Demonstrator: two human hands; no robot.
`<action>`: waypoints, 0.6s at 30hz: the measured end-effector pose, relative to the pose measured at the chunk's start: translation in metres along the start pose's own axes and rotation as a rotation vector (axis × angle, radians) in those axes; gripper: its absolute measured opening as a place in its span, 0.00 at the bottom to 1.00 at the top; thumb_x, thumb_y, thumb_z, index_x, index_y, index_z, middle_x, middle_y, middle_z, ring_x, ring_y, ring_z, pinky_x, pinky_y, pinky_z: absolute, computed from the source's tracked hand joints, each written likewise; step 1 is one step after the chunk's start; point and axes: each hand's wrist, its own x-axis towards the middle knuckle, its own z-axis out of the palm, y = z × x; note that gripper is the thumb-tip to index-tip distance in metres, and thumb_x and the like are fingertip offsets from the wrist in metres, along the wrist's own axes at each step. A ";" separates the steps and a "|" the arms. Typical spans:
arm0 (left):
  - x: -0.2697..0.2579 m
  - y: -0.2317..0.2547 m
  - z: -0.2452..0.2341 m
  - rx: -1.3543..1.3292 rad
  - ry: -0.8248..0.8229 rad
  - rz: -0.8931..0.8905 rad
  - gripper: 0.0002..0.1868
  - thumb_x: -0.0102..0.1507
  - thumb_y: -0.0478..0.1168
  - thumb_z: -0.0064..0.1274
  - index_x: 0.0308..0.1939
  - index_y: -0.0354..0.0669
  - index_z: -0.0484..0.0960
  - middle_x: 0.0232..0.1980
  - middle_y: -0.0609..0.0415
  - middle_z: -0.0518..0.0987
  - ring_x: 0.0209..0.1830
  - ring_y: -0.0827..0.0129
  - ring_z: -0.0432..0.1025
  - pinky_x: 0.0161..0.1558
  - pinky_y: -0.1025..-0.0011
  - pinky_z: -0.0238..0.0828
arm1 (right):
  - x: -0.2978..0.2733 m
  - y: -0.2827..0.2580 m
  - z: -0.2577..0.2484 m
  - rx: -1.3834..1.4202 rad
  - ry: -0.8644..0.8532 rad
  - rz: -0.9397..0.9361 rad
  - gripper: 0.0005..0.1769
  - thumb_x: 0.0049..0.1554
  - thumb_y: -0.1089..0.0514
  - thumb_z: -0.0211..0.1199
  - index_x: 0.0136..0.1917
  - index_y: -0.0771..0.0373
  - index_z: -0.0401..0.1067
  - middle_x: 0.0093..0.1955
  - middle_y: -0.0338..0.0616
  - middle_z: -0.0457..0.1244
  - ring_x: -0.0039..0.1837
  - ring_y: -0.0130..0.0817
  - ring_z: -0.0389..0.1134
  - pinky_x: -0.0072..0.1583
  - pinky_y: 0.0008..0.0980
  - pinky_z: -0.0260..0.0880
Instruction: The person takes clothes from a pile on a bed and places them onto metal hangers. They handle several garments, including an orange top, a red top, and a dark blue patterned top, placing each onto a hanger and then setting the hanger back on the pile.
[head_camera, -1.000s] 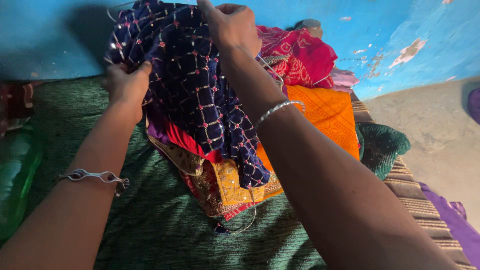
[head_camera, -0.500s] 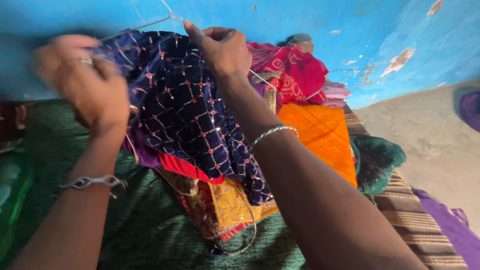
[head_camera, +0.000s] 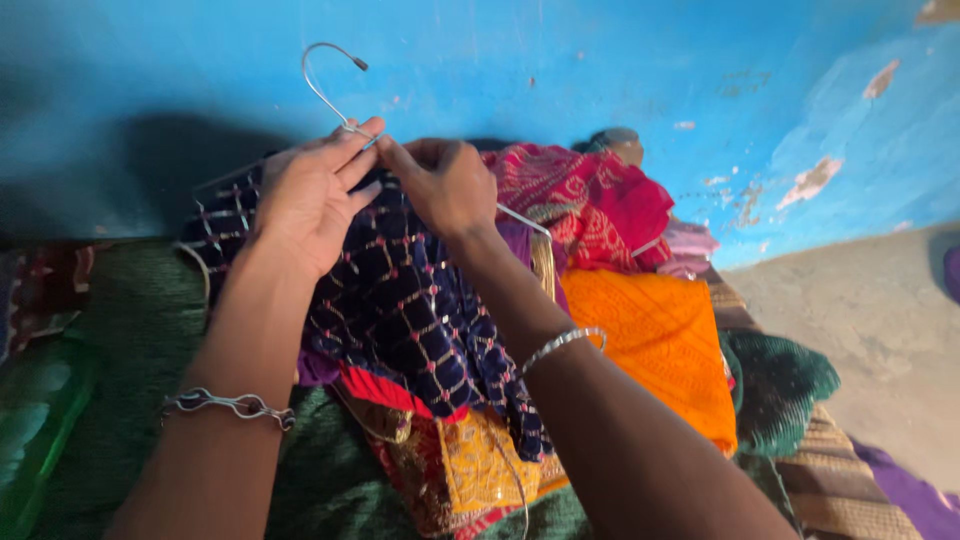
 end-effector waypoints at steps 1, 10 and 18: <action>0.000 -0.001 -0.002 -0.045 -0.013 0.026 0.11 0.64 0.36 0.55 0.48 0.34 0.80 0.62 0.45 0.80 0.68 0.54 0.73 0.70 0.48 0.61 | -0.002 0.000 0.000 0.025 0.019 -0.033 0.28 0.51 0.29 0.64 0.49 0.51 0.82 0.43 0.39 0.75 0.50 0.35 0.77 0.56 0.35 0.73; 0.011 0.011 -0.011 -0.159 0.064 0.301 0.25 0.58 0.38 0.65 0.57 0.29 0.77 0.61 0.46 0.79 0.68 0.50 0.73 0.76 0.50 0.56 | -0.058 0.018 -0.021 -0.332 0.210 -0.412 0.13 0.62 0.47 0.65 0.57 0.53 0.75 0.59 0.45 0.65 0.65 0.46 0.63 0.67 0.45 0.61; 0.018 0.014 -0.004 -0.229 -0.015 0.383 0.41 0.59 0.42 0.69 0.70 0.28 0.65 0.74 0.45 0.65 0.78 0.44 0.61 0.81 0.49 0.42 | -0.090 0.043 0.001 -0.385 0.235 -0.648 0.37 0.60 0.39 0.63 0.75 0.57 0.60 0.77 0.52 0.53 0.79 0.57 0.48 0.75 0.56 0.48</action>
